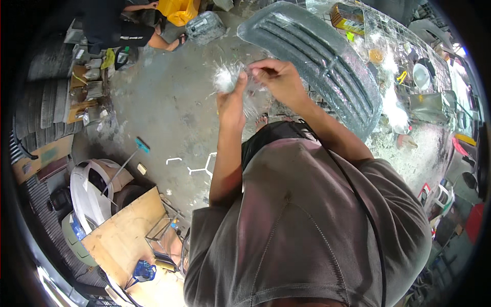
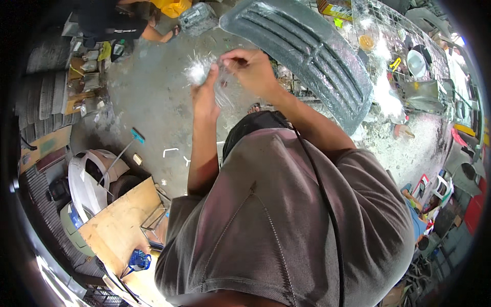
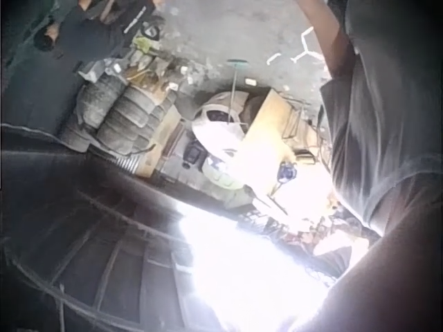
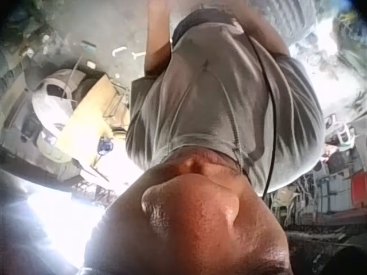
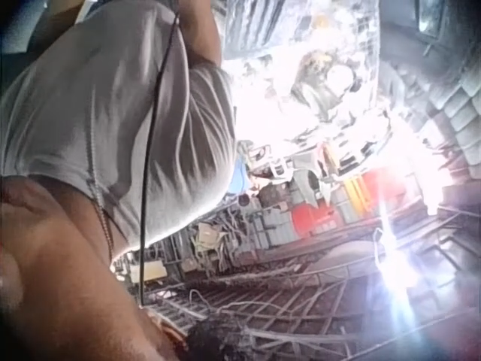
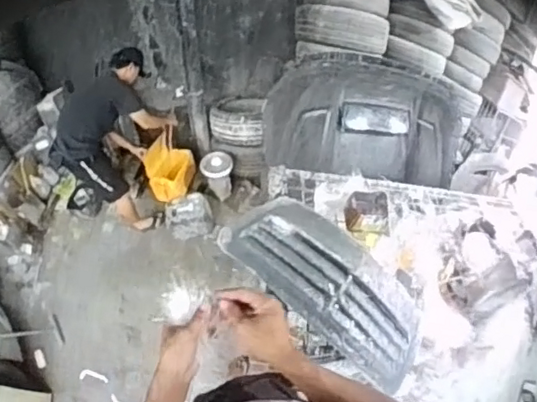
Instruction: Preparing fiberglass material by separating fibers and applying them to a car component.
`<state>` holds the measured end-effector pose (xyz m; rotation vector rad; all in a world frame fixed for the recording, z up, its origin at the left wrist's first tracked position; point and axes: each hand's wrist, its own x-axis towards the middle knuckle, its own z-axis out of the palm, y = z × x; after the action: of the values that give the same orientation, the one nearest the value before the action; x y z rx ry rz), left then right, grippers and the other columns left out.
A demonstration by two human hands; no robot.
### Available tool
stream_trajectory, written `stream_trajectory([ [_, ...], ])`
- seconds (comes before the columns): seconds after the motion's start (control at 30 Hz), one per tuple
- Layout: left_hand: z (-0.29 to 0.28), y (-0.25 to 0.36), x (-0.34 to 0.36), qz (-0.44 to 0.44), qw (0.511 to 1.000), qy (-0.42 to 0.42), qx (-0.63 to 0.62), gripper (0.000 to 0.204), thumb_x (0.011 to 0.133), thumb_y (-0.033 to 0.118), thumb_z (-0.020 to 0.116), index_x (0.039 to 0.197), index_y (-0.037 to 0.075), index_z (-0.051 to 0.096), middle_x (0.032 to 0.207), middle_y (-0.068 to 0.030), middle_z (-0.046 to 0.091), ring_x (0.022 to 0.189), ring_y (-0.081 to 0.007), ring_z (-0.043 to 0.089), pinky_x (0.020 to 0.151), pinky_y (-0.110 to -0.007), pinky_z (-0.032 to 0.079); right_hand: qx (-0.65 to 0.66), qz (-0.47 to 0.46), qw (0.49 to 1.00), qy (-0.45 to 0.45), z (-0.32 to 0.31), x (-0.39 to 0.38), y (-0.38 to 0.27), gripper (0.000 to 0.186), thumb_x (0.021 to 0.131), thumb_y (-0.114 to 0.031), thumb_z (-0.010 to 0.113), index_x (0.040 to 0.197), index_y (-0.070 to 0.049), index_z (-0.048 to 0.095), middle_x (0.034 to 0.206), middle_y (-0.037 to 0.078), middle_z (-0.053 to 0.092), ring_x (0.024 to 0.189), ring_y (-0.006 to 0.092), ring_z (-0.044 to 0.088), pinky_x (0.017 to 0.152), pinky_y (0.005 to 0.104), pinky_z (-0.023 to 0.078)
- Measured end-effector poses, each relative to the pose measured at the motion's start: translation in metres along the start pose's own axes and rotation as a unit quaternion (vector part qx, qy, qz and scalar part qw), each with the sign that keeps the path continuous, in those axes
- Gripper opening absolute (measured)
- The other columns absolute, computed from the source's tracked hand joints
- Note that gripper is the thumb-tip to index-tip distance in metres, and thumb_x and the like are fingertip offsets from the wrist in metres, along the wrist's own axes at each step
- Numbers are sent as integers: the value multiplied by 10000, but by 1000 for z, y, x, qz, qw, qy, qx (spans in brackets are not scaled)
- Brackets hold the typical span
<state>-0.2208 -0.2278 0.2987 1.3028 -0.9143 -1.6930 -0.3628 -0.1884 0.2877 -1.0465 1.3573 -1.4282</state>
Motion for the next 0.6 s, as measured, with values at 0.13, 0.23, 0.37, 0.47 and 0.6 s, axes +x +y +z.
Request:
stream_trajectory([
  [0.13, -4, 1, 10, -120, 975, -146, -120, 465, 988, 366, 615, 1253, -17, 610, 1131, -118, 685, 898, -193, 644, 731, -374, 559, -26, 8, 994, 110, -15, -15, -13, 181, 965, -96, 650, 1114, -12, 708, 888, 23, 709, 809, 85, 654, 679, 228, 496],
  [0.23, -11, -8, 25, -169, 950, -201, -171, 496, 1038, 414, 473, 1264, -9, 599, 1132, -140, 691, 907, -184, 657, 718, -327, 520, -51, 7, 985, 166, -19, -27, -38, 193, 962, -117, 661, 1119, -15, 706, 891, 30, 706, 804, 104, 675, 689, 235, 499],
  [0.37, -12, -23, 47, -152, 922, -289, -209, 697, 1026, 568, 369, 1331, -36, 535, 1235, -175, 641, 1036, -268, 645, 813, -384, 532, -76, 36, 978, 193, -10, -48, -74, 209, 959, -129, 667, 1132, -17, 702, 914, 37, 706, 807, 104, 670, 711, 233, 493],
  [0.47, -7, -35, 48, -151, 885, -368, -244, 836, 980, 688, 334, 1407, -23, 436, 1290, -196, 593, 1129, -317, 611, 937, -436, 500, -17, -7, 983, 182, 3, -51, -81, 216, 945, -116, 679, 1140, -24, 699, 922, 42, 705, 817, 108, 667, 715, 242, 502],
  [0.6, 3, -47, 35, -100, 861, -416, -273, 795, 1007, 653, 299, 1424, -16, 400, 1302, -183, 577, 1178, -310, 590, 994, -452, 474, -259, 0, 949, 178, 22, -37, -63, 269, 864, -63, 698, 1128, -109, 717, 985, 95, 734, 839, 214, 702, 740, 307, 527],
])
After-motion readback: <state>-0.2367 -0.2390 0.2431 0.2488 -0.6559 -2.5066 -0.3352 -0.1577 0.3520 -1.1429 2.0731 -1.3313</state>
